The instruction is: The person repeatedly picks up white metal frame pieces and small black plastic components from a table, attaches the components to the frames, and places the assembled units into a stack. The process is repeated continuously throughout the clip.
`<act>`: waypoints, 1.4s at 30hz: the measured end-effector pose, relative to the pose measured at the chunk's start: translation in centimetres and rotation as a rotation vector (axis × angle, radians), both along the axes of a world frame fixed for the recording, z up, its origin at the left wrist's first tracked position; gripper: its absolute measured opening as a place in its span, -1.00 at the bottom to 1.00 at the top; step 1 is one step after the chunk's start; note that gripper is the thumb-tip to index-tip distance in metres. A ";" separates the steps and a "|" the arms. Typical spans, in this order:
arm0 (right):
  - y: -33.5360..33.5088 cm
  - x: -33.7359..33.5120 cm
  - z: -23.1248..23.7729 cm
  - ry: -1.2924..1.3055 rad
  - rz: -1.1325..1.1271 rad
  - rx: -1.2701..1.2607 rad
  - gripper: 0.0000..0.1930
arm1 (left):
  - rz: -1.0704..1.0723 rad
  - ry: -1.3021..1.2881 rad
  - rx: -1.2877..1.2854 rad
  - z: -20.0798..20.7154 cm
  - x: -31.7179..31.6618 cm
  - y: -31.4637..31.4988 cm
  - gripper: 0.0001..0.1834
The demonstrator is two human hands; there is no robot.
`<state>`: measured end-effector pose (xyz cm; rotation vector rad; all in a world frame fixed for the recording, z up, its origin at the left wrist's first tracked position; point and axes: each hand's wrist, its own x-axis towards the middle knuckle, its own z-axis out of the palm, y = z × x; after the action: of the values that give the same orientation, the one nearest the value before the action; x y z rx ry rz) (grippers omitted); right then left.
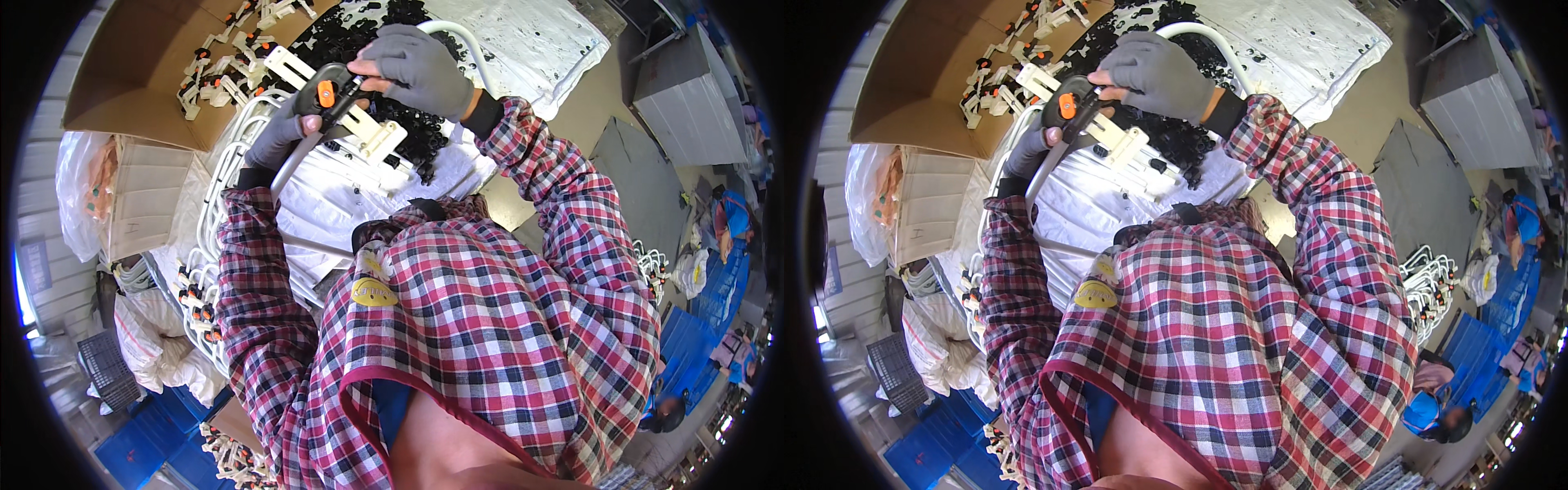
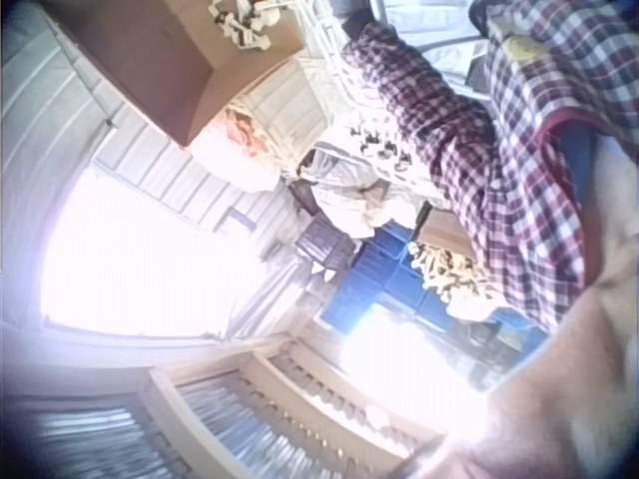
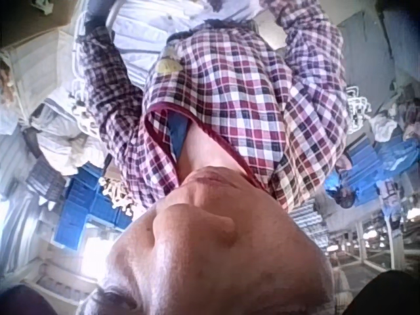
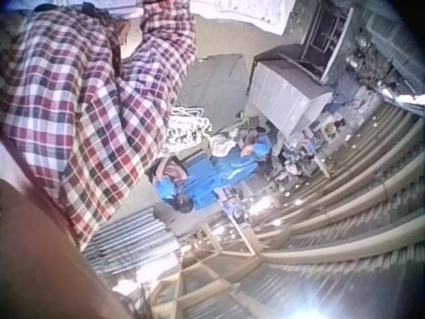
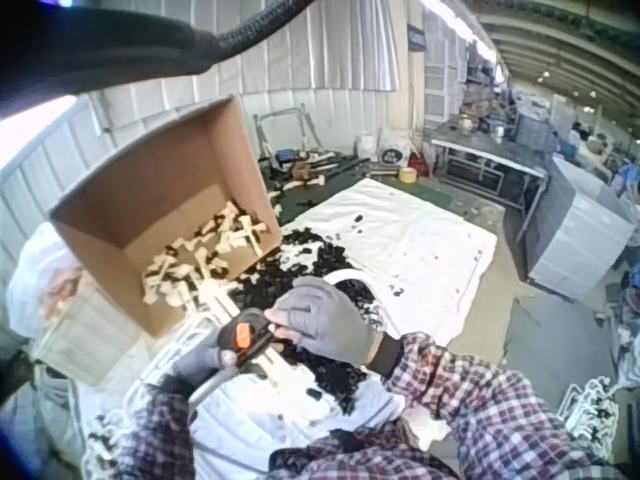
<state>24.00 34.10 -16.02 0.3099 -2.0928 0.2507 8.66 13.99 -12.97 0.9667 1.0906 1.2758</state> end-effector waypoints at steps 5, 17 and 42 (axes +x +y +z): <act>0.7 0.7 -0.6 -0.050 0.062 -0.066 -0.67 | -0.028 0.124 -0.079 0.3 0.2 0.6 0.11; -0.8 1.6 -0.9 0.008 0.012 0.028 -0.68 | -0.023 0.000 -0.113 -3.4 -1.7 -0.5 0.04; 4.1 9.3 -7.3 -0.727 -0.362 -0.905 -0.56 | 0.124 0.305 -0.034 -1.4 -1.7 -8.6 -0.37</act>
<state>33.29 38.18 -23.37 -0.8012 -2.4042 1.1645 6.98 5.36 -14.34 1.1065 1.4224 1.2303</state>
